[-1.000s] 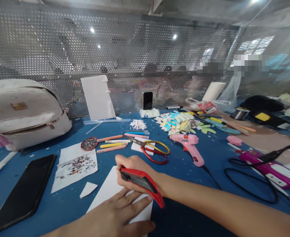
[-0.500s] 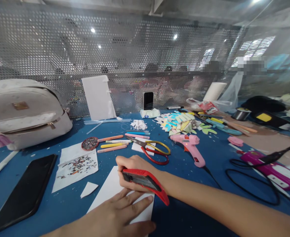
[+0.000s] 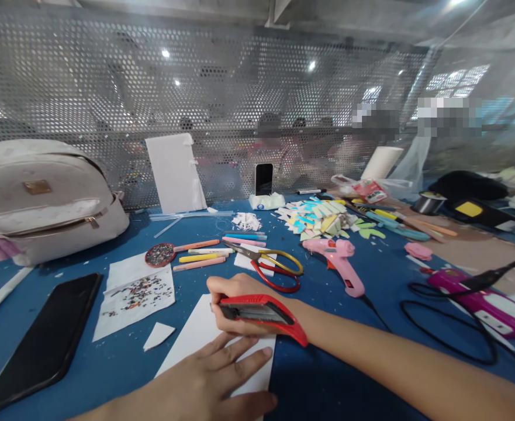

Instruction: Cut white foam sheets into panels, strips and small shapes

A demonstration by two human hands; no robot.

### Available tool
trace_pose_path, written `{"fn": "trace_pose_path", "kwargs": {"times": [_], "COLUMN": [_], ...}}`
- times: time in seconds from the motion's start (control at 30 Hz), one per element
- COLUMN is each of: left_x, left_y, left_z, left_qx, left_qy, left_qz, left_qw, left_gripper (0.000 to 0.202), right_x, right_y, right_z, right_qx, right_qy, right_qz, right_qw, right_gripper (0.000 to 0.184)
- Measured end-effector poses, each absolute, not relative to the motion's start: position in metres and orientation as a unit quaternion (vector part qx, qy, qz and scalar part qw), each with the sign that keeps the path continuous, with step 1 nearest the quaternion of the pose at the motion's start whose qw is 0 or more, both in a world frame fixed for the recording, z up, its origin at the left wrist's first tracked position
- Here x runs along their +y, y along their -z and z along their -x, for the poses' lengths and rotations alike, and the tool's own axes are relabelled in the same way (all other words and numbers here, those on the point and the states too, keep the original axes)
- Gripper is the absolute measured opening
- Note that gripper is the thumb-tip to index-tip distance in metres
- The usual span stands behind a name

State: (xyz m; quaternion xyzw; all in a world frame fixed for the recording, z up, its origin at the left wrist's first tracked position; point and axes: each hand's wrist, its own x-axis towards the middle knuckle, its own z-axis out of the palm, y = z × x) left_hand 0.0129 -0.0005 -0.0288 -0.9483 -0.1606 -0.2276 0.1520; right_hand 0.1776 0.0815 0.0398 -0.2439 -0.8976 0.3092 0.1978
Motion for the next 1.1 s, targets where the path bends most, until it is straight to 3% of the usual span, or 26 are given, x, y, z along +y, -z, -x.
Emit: {"fn": "trace_pose_path", "kwargs": {"times": [0.37, 0.8, 1.1], "left_x": [0.0, -0.001, -0.001], "left_y": [0.032, 0.031, 0.031], "left_z": [-0.013, -0.014, -0.012], "left_qx": [-0.163, -0.166, -0.162], "left_qy": [0.226, 0.233, 0.208], "left_qz": [0.946, 0.944, 0.952], "left_qw": [0.167, 0.162, 0.154], "left_gripper": [0.038, 0.037, 0.04], "right_x": [0.1, 0.103, 0.105], "right_y": [-0.047, -0.033, -0.043], "right_z": [-0.187, -0.188, -0.192], "right_qx": [-0.842, -0.857, -0.87], "right_qy": [-0.346, -0.332, -0.335], "right_qz": [0.324, 0.327, 0.318], "right_qw": [0.259, 0.221, 0.176], "right_gripper": [0.017, 0.014, 0.001]}}
